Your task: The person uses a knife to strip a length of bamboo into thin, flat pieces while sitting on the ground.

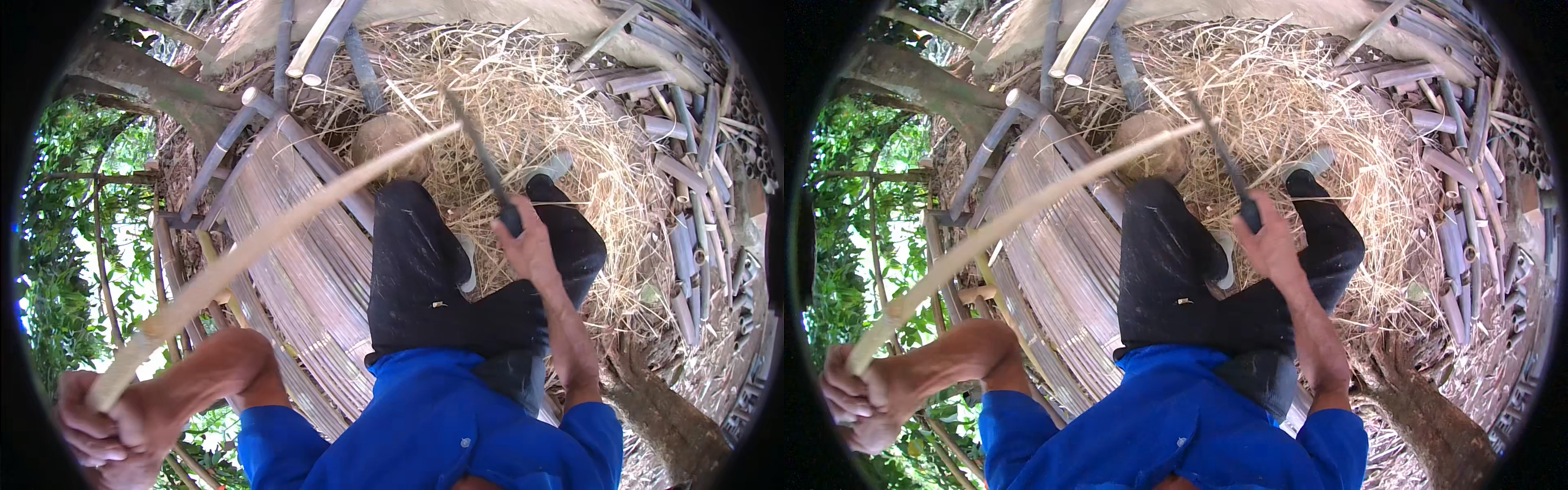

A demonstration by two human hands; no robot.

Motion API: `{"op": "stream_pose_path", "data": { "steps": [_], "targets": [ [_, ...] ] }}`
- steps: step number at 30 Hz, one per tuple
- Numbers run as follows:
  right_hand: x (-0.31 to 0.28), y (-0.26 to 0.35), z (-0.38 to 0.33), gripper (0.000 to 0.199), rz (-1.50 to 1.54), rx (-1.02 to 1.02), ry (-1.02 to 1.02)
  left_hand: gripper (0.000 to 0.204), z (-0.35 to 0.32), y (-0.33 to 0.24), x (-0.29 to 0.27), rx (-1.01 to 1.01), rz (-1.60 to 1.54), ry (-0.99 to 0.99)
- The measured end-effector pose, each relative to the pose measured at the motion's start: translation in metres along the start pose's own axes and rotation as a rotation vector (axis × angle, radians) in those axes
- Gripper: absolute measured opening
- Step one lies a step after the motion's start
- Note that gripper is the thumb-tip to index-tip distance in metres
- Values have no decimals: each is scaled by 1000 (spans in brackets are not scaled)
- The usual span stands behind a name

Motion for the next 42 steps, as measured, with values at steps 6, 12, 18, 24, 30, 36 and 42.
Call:
{"op": "stream_pose_path", "data": {
  "steps": [6, 12, 18, 24, 30, 36, 42],
  "targets": [
    [54, 10, -24, 44, -53, 53, 187, 37, -86, 64, -3, -103, 46, -19],
    [74, 4, -24, 46, -111, 38, 263, 64, -169, 144, -19, -231, 190, -160],
    [73, -13, -30, 47, -176, 32, 307, 49, -123, 109, -8, 11, 489, -351],
    [58, 31, -28, 40, -124, 170, 288, 37, -112, 85, -1, 110, 441, -223],
    [44, 94, -34, 37, -153, -123, 143, 47, -149, 94, 41, 176, 449, -302],
    [32, 176, -73, 45, -41, -518, 229, 50, -162, 80, 49, 178, 413, -177],
    [44, 167, -70, 34, -110, -489, 178, 49, -164, 80, 54, 182, 417, -139]
  ]
}}
Point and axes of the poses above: each hand's wrist, its own z-axis towards the middle knuckle, its own x-axis out of the palm, y = z × x, the point moved 3 cm from there along z, towards the middle knuckle, and after that the axes turned 1 degree about -y, right-handed, at the moved point
